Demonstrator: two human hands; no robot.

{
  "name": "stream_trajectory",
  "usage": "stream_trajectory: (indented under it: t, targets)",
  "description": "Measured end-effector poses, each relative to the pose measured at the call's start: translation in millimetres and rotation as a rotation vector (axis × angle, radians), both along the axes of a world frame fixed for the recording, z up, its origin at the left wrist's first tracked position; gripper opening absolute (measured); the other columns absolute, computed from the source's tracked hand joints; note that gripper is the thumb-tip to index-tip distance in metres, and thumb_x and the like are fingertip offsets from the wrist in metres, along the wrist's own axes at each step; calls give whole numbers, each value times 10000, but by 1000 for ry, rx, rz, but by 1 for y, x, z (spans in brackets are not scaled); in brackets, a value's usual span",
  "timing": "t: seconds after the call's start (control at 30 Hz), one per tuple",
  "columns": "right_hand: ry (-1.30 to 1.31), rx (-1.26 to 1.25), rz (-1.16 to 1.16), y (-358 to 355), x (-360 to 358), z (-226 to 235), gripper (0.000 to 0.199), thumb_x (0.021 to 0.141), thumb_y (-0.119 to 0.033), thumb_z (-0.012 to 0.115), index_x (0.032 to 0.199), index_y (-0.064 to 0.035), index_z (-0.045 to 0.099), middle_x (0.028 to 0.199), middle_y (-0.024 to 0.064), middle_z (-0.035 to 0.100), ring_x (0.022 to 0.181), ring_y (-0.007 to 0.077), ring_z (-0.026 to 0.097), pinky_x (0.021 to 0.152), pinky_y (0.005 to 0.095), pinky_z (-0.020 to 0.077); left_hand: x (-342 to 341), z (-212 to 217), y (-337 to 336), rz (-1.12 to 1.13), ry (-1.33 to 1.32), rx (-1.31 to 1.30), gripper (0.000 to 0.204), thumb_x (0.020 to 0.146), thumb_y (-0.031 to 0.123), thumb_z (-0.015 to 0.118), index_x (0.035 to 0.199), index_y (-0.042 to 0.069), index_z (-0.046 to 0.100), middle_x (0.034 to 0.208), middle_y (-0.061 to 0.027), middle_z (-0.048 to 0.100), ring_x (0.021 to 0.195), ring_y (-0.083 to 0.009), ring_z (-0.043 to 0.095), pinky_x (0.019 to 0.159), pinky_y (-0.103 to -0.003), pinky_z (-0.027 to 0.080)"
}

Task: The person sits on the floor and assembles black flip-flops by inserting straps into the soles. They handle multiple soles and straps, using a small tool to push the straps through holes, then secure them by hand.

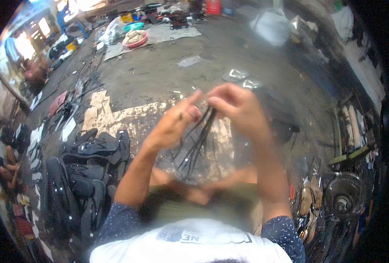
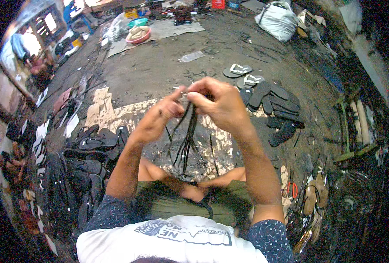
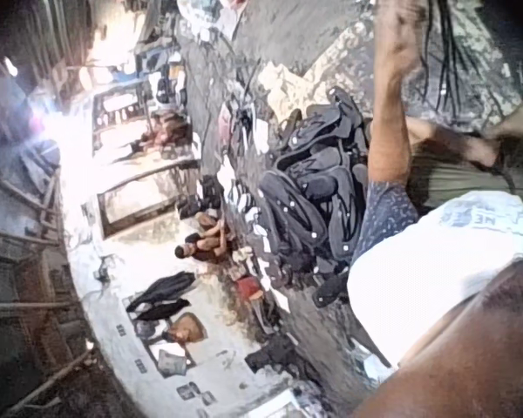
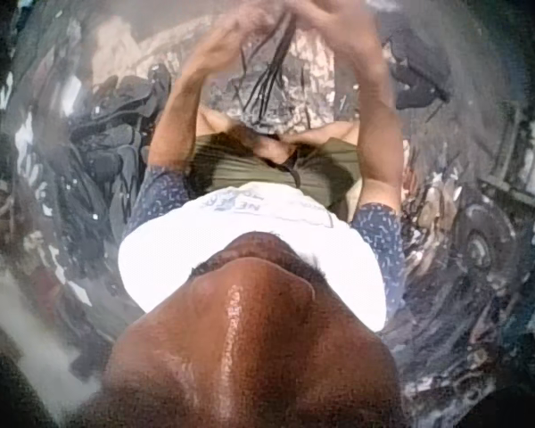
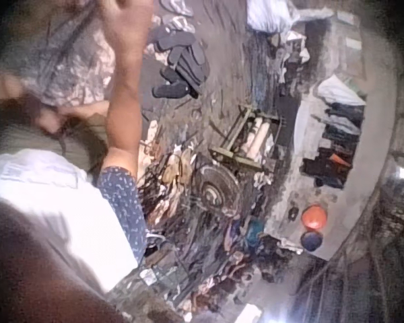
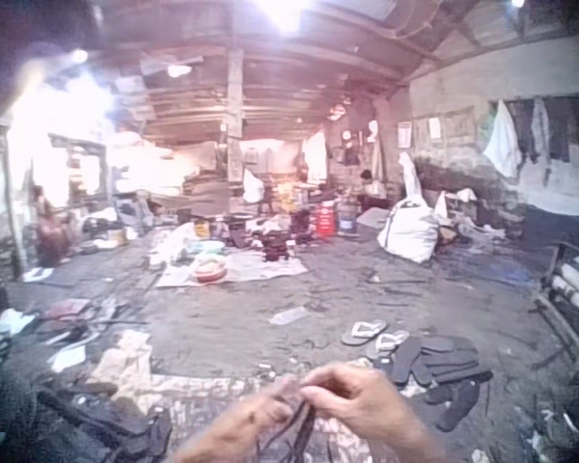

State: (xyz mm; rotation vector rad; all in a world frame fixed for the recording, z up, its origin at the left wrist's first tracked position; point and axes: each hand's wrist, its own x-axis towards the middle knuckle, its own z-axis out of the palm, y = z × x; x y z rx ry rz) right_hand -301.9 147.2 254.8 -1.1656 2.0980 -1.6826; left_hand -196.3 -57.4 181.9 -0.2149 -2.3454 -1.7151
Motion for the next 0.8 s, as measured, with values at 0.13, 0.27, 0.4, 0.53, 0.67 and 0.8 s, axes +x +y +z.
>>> stream_trajectory:
  t: [0.13, 0.27, 0.4, 0.53, 0.67, 0.8]
  targets:
    - [-44, 72, 84, -4, 8, -4, 164, 966, -154, 728, 1072, -30, 710, 861, 31, 724, 740, 55, 635, 660, 245, 535, 3, 19, 13, 154, -15, 174, 978, 974, 733, 448, 1649, 80, 178, 993, 2, 589, 687, -43, 390, 577, -237, 340]
    - [214, -119, 227, -26, 28, -20, 224, 949, -134, 715, 1153, -43, 701, 967, 134, 751, 839, 222, 739, 747, 362, 569, -5, 9, 18, -1, -46, 155, 1312, 746, 1003, 310, 1671, 109, 56, 1339, -107, 573, 1083, -191, 530, 946, -369, 444]
    - [366, -20, 201, -20, 24, -23, 248, 954, -150, 706, 1183, -56, 703, 991, 139, 750, 839, 221, 735, 737, 351, 566, -7, -1, 19, -24, -48, 247, 1334, 749, 992, 340, 1659, 57, 62, 1448, -139, 495, 1350, -262, 447, 1152, -422, 341]
    - [105, 17, 66, -12, 24, -21, 216, 976, -168, 685, 1150, -43, 707, 945, 106, 747, 806, 151, 706, 722, 312, 556, -13, -26, 22, -13, 64, 195, 1282, 798, 947, 390, 1632, 4, 150, 1491, -155, 456, 1437, -255, 377, 1206, -411, 278]
    - [-18, -43, 55, -11, 22, -16, 205, 998, -185, 668, 1114, -19, 703, 907, 66, 738, 795, 85, 665, 722, 281, 547, 2, -44, 27, -88, 1, 291, 801, 1022, 652, 462, 1471, -10, 426, 1005, -41, 609, 909, -145, 612, 806, -288, 513]
    - [-156, 3, 164, 0, 14, -17, 225, 994, -163, 677, 1167, -20, 702, 1003, 85, 740, 861, 103, 678, 766, 294, 558, 14, -24, 43, -27, -33, 284, 635, 1066, 561, 458, 1391, 16, 495, 769, 68, 445, 637, -50, 418, 565, -227, 363]
